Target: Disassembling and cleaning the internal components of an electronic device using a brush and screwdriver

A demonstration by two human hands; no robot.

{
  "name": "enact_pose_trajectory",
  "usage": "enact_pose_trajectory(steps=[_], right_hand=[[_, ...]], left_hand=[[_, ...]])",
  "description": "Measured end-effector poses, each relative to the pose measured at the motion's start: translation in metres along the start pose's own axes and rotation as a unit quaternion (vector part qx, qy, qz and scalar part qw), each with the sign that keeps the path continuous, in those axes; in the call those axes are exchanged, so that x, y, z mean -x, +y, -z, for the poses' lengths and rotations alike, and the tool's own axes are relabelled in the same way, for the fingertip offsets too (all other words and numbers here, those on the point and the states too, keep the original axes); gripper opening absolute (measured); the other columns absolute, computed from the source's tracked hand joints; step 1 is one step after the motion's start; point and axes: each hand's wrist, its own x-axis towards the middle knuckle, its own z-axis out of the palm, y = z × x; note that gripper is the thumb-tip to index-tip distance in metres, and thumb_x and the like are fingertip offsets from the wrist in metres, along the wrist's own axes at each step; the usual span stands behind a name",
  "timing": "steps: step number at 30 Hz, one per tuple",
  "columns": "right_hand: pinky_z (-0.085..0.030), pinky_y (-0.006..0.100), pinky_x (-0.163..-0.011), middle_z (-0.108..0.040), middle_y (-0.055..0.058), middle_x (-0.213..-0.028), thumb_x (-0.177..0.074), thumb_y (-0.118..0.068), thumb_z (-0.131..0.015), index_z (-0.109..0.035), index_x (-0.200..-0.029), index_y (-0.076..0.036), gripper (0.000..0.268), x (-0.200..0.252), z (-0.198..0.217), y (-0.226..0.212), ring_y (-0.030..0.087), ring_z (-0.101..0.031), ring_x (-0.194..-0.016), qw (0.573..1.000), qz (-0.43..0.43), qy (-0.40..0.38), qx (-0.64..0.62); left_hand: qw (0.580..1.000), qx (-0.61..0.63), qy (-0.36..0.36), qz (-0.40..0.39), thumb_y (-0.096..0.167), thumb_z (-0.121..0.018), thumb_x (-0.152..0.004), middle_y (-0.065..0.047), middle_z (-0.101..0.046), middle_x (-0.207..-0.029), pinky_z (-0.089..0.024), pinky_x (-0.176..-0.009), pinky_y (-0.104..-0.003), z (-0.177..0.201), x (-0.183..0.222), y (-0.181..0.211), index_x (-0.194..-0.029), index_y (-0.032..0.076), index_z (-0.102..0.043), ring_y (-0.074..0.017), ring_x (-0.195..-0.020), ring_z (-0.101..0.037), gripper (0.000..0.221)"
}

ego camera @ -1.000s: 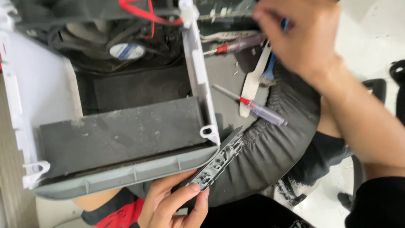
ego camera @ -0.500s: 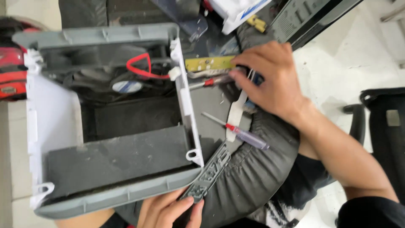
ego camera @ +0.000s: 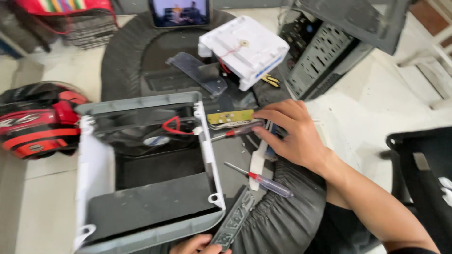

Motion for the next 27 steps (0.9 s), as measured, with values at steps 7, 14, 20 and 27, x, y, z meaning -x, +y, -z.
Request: enact_pose_trajectory(steps=[7,14,20,27], right_hand=[[-0.046,0.04,-0.098,-0.073,0.015,-0.115,-0.099,-0.012,-0.079,-0.075,-0.118,-0.001,0.022,0.003,-0.011,-0.031,0.028,-0.067,-0.105,1.0,0.003,0.002,-0.012],[-0.051,0.04,-0.102,-0.072,0.017,-0.116,-0.1,-0.004,-0.081,-0.075,-0.117,0.002,0.019,0.004,-0.015,-0.049,0.029,-0.067,-0.105,1.0,-0.008,-0.003,-0.015],[-0.055,0.042,-0.103,-0.072,0.025,-0.118,-0.103,0.003,-0.077,-0.07,-0.118,0.012,0.019,-0.002,-0.017,-0.067,0.035,-0.069,-0.109,0.998,0.024,-0.003,-0.054],[-0.054,0.045,-0.097,-0.072,0.028,-0.113,-0.104,0.003,-0.075,-0.071,-0.115,0.015,0.017,-0.043,-0.001,-0.089,0.039,-0.068,-0.103,0.993,0.102,-0.001,-0.066]], left_hand=[[0.828,-0.269,0.111,-0.479,0.017,-0.069,-0.096,-0.006,-0.068,-0.101,-0.058,-0.078,-0.035,0.031,0.032,0.11,-0.093,0.012,-0.07,-0.023,-0.08,-0.067,0.006],[0.788,-0.305,0.17,-0.507,0.032,-0.072,-0.097,-0.003,-0.071,-0.106,-0.056,-0.07,-0.034,0.055,0.035,0.107,-0.096,0.02,-0.072,-0.0206,-0.082,-0.069,0.012],[0.79,-0.179,0.254,-0.529,0.037,-0.087,-0.078,0.002,-0.077,-0.093,-0.063,-0.073,-0.026,0.09,0.028,0.094,-0.094,0.017,-0.075,-0.0141,-0.085,-0.071,0.028],[0.828,-0.176,0.267,-0.461,0.033,-0.083,-0.079,-0.009,-0.072,-0.107,-0.064,-0.096,-0.033,0.124,0.029,0.141,-0.108,0.008,-0.067,-0.0253,-0.104,-0.071,0.042]])
